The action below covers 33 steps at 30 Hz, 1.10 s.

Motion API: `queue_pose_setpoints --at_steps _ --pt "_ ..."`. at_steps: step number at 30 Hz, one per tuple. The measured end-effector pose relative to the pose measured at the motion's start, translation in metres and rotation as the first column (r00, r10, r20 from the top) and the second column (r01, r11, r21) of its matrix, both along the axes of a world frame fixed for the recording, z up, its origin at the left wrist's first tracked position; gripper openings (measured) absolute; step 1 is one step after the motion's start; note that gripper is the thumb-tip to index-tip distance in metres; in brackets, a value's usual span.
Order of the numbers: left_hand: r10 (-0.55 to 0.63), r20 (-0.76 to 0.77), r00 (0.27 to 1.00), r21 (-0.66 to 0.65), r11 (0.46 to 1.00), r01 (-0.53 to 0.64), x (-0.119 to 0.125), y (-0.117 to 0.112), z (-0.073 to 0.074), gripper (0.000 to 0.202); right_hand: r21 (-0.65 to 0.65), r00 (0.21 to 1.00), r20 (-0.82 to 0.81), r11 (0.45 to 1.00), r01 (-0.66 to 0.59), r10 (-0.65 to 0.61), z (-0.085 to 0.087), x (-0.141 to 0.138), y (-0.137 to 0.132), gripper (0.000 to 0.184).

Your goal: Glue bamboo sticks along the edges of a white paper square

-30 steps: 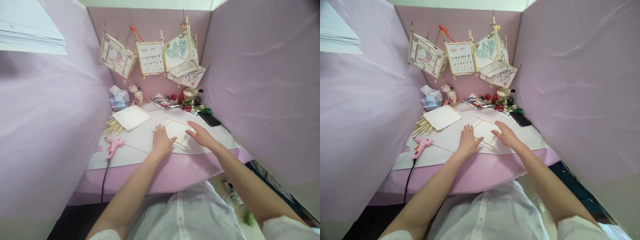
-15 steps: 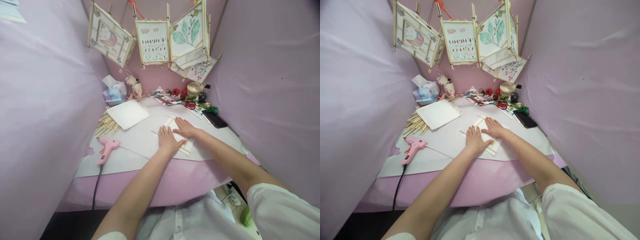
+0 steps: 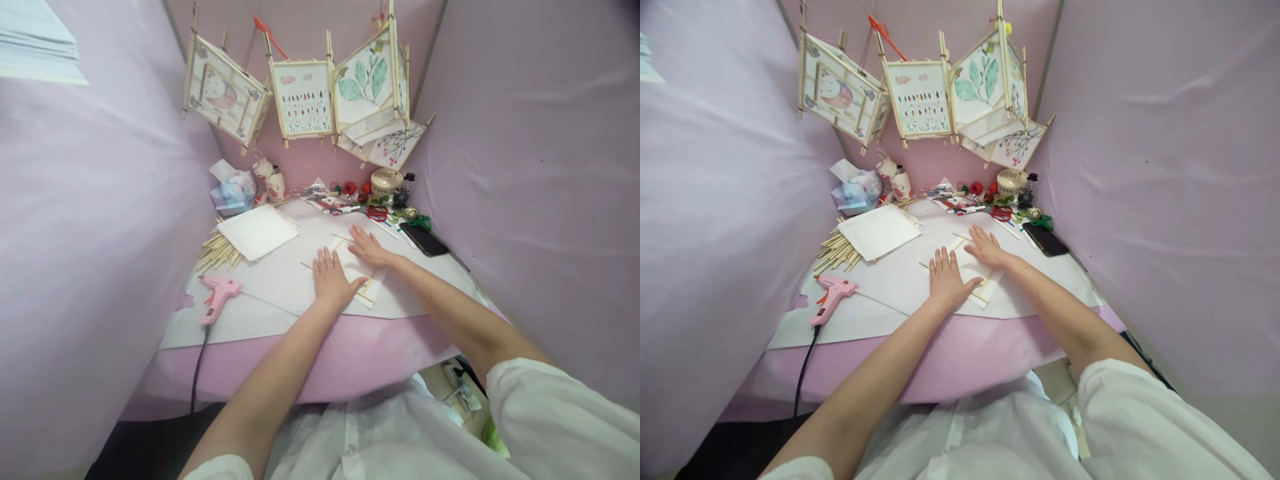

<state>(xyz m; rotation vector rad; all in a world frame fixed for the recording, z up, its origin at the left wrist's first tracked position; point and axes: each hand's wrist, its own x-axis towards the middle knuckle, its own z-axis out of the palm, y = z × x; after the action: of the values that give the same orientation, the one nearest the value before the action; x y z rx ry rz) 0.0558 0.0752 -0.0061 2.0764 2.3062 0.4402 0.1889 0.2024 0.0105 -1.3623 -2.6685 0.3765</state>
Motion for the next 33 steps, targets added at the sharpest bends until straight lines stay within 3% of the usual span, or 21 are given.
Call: queue_pose_setpoints --at_steps 2,5,9,13,17,19,21,23,26,29,33 --pt "-0.010 -0.003 1.000 0.043 0.999 0.010 0.006 -0.004 0.002 0.113 0.053 0.998 -0.054 0.998 0.025 -0.022 0.004 0.009 -0.003 0.079" --pt "-0.051 0.011 0.999 -0.006 0.999 0.051 0.018 -0.011 0.003 0.112 0.082 0.998 -0.057 0.996 0.042 -0.037 0.000 0.020 -0.012 0.081" --pt "-0.059 0.015 0.998 -0.125 0.990 0.060 0.028 -0.015 -0.001 0.111 0.021 0.999 0.000 0.999 0.045 -0.045 -0.017 0.025 -0.021 0.088" --pt "-0.073 0.029 0.997 -0.142 0.987 0.076 0.028 -0.013 -0.005 0.111 -0.018 0.999 0.002 0.999 0.042 -0.042 -0.029 0.024 -0.021 0.091" --pt "-0.093 0.087 0.992 -0.141 0.984 0.105 0.028 -0.016 -0.001 0.109 -0.007 0.995 -0.062 0.997 0.079 -0.080 -0.023 0.026 -0.018 0.078" --pt "-0.116 0.121 0.986 -0.041 0.992 0.121 0.025 -0.022 0.004 0.102 0.031 0.978 -0.123 0.985 0.172 -0.167 -0.015 0.033 -0.016 0.068" --pt "-0.123 0.157 0.980 0.143 0.985 0.101 0.016 -0.029 0.010 0.089 0.056 0.943 -0.176 0.954 0.296 -0.282 -0.007 0.045 -0.013 0.064" --pt "-0.111 0.217 0.970 0.340 0.940 0.032 0.001 -0.035 0.016 0.073 0.048 0.904 -0.189 0.916 0.398 -0.383 0.000 0.057 -0.011 0.060" --pt "-0.095 0.358 0.929 0.542 0.831 -0.124 -0.028 -0.036 0.020 0.048 0.000 0.873 -0.145 0.882 0.471 -0.467 0.005 0.068 -0.006 0.047" --pt "-0.106 0.448 0.888 0.599 0.773 -0.210 -0.048 -0.034 0.019 0.032 -0.047 0.873 -0.084 0.877 0.478 -0.480 0.006 0.062 0.000 0.040" --pt "-0.141 0.475 0.868 0.615 0.759 -0.213 -0.054 -0.033 0.019 0.026 -0.126 0.893 -0.018 0.887 0.443 -0.449 0.010 0.042 0.005 0.033"
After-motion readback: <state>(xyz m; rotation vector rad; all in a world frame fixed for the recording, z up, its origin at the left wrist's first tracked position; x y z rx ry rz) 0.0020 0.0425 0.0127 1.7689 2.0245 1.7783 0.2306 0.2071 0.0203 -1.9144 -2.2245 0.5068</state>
